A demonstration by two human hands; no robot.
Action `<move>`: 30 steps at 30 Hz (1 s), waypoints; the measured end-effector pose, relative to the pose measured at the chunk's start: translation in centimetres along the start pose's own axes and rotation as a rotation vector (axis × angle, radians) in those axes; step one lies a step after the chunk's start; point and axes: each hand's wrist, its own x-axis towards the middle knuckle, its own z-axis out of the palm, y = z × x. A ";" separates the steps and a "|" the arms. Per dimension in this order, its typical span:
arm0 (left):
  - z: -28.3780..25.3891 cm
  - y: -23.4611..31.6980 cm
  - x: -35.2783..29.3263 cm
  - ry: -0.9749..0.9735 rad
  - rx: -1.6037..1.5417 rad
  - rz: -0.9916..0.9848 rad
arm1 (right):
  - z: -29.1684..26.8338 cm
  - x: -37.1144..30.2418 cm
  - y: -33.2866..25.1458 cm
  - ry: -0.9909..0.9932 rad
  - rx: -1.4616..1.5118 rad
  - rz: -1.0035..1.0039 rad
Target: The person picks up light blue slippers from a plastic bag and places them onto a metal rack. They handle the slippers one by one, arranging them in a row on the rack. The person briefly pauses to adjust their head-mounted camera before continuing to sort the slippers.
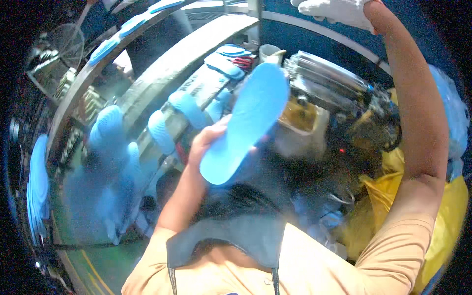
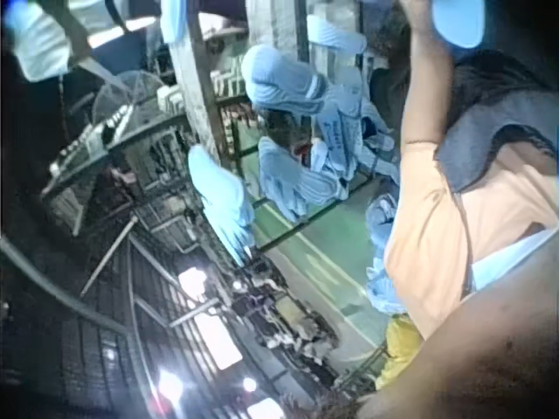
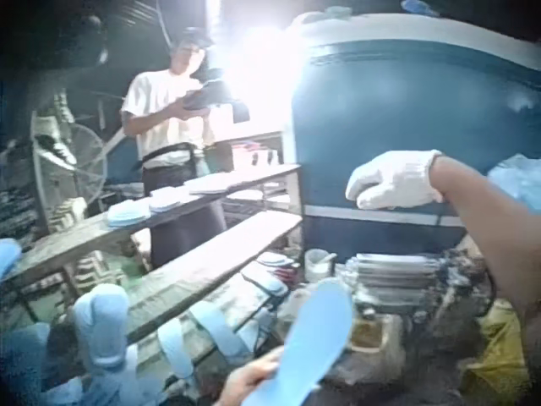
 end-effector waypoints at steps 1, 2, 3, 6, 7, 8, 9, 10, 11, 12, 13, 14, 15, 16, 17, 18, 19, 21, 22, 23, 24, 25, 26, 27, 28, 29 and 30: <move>2.2 -1.6 1.5 -0.050 -0.151 -0.068 | 0.3 -1.0 3.0 -0.051 -0.021 0.039; 3.5 -2.8 2.9 -0.114 -0.224 -0.120 | 0.5 -1.8 3.4 -0.097 -0.014 0.114; 4.0 -4.2 4.5 -0.154 -0.263 -0.169 | 0.8 -2.4 3.5 -0.140 -0.006 0.183; 4.9 -7.6 8.1 -0.023 -0.442 -0.326 | 2.4 -4.1 7.6 -0.161 -0.011 0.132; 5.0 -7.9 9.0 0.063 -0.542 -0.387 | 3.4 -3.8 8.0 -0.170 0.030 0.130; 4.2 -8.5 10.2 0.131 -0.437 -0.345 | 4.6 -3.4 8.5 -0.178 0.072 0.126; 4.2 -8.6 11.0 0.144 -0.398 -0.347 | 7.0 -3.5 10.6 -0.106 0.087 0.131; 4.2 -8.6 11.5 0.161 -0.357 -0.343 | 8.0 -3.4 10.6 -0.077 0.164 0.148; 3.9 -8.7 11.6 0.147 -0.239 -0.324 | 8.1 -3.4 10.6 -0.135 0.185 0.134; 3.2 -8.5 11.4 0.133 -0.121 -0.302 | 8.2 -3.3 10.6 -0.191 0.207 0.117; 2.3 -8.3 11.1 0.121 -0.001 -0.277 | 8.6 -3.8 11.2 -0.174 0.242 0.075; 0.7 -7.8 10.4 0.140 0.090 -0.313 | 9.3 -4.4 11.9 -0.140 0.215 0.094; -1.8 -7.3 9.9 0.215 0.454 -0.231 | 9.4 -4.5 12.4 -0.215 0.368 0.131; -5.7 -6.1 7.8 0.401 0.823 -0.140 | 11.6 -1.6 12.2 -0.332 0.561 0.079; -8.6 -4.7 6.5 0.545 1.319 -0.058 | 12.1 -1.0 11.9 -0.462 0.684 0.168; -11.1 -3.3 5.8 0.647 1.826 0.007 | 12.2 -1.4 13.1 -0.540 0.711 0.237; -13.2 -1.8 5.3 0.822 1.937 -0.071 | 12.6 -1.5 14.4 -0.617 0.739 0.298; -16.2 0.3 4.3 1.096 2.080 -0.113 | 12.5 -1.5 15.3 -0.633 0.701 0.349; -17.4 1.0 3.7 1.199 2.116 -0.076 | 12.1 -1.8 14.6 -0.623 0.723 0.387; -18.3 1.4 3.5 1.302 2.151 -0.040 | 11.8 -2.2 14.2 -0.612 0.748 0.426; -19.0 1.8 3.1 1.310 2.139 -0.053 | 11.5 -1.8 13.8 -0.603 0.769 0.452; -19.7 2.1 2.7 1.317 2.127 -0.065 | 12.3 -1.6 14.8 -0.572 0.696 0.366; -19.9 2.6 3.1 1.303 2.120 -0.060 | 13.1 -1.9 16.3 -0.525 0.620 0.295; -19.4 3.0 3.3 1.311 2.107 -0.122 | 13.3 -1.8 16.5 -0.505 0.648 0.360; -19.5 3.2 3.3 1.315 2.098 -0.107 | 13.2 -1.7 16.3 -0.450 0.612 0.386; -20.0 3.2 3.3 1.316 2.091 -0.090 | 13.4 -1.6 17.3 -0.437 0.500 0.356; -20.6 3.4 3.0 1.325 2.085 -0.080 | 13.3 -0.8 17.1 -0.425 0.392 0.320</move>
